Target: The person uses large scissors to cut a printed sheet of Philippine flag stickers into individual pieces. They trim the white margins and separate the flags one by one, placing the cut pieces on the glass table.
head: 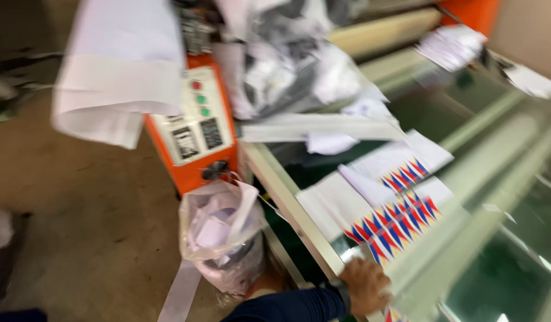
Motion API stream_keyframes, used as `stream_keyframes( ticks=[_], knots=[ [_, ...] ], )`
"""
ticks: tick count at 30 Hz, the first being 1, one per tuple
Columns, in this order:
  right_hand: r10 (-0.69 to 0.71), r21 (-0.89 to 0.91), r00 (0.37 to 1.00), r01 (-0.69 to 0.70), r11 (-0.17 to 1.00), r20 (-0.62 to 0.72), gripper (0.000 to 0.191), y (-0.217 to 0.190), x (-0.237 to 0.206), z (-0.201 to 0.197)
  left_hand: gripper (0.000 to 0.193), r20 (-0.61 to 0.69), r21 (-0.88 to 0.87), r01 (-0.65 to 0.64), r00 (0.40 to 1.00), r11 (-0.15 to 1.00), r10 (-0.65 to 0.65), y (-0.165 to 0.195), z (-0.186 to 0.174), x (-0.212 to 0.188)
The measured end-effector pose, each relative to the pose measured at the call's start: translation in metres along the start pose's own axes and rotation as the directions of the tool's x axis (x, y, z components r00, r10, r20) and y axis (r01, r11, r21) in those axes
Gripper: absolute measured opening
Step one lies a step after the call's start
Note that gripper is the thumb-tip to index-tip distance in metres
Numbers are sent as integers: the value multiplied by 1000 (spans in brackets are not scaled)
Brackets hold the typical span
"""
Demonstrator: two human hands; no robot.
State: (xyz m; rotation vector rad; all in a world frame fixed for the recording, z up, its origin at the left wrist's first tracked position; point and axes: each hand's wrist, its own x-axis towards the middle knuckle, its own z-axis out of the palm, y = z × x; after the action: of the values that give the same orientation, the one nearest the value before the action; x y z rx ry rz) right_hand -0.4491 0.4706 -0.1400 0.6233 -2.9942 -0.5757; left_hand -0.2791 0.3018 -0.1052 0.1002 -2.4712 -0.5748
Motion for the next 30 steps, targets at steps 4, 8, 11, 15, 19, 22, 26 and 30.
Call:
stream_keyframes(
  ticks=[4, 8, 11, 15, 19, 22, 26, 30],
  knots=[
    [-237, -213, 970, 220, 952, -57, 52, -99, 14, -49, 31, -72, 100, -78, 994, 992, 86, 1, -9, 0],
    [-329, -373, 942, 283, 884, -66, 45, -132, -15, -54, 20, -112, 118, -36, 992, 992, 50, 4, -22, 1],
    [-386, -518, 922, 322, 793, -18, 41, -178, -31, -61, 24, -145, -27, -19, 989, 999, 15, -1, -41, 7],
    [-18, -426, 974, 115, 898, 226, 55, -216, -40, -95, 31, -151, 131, -78, 984, 988, 97, -6, -64, 11],
    [5, -374, 980, 71, 925, 199, 49, -213, -52, -109, 21, -197, 195, -198, 952, 961, 236, -6, -75, 11],
    [10, -358, 981, 60, 932, 191, 46, -212, -54, -100, 21, -176, 167, -245, 946, 955, 273, -9, -75, 11],
    [-154, -353, 977, 197, 915, 146, 51, -211, -37, -84, 23, -153, 174, -236, 952, 956, 263, -19, -72, 9],
    [-361, -330, 923, 384, 862, 132, 73, -205, -24, -83, 24, -224, 136, -231, 940, 963, 257, -29, -63, 8]
  ],
)
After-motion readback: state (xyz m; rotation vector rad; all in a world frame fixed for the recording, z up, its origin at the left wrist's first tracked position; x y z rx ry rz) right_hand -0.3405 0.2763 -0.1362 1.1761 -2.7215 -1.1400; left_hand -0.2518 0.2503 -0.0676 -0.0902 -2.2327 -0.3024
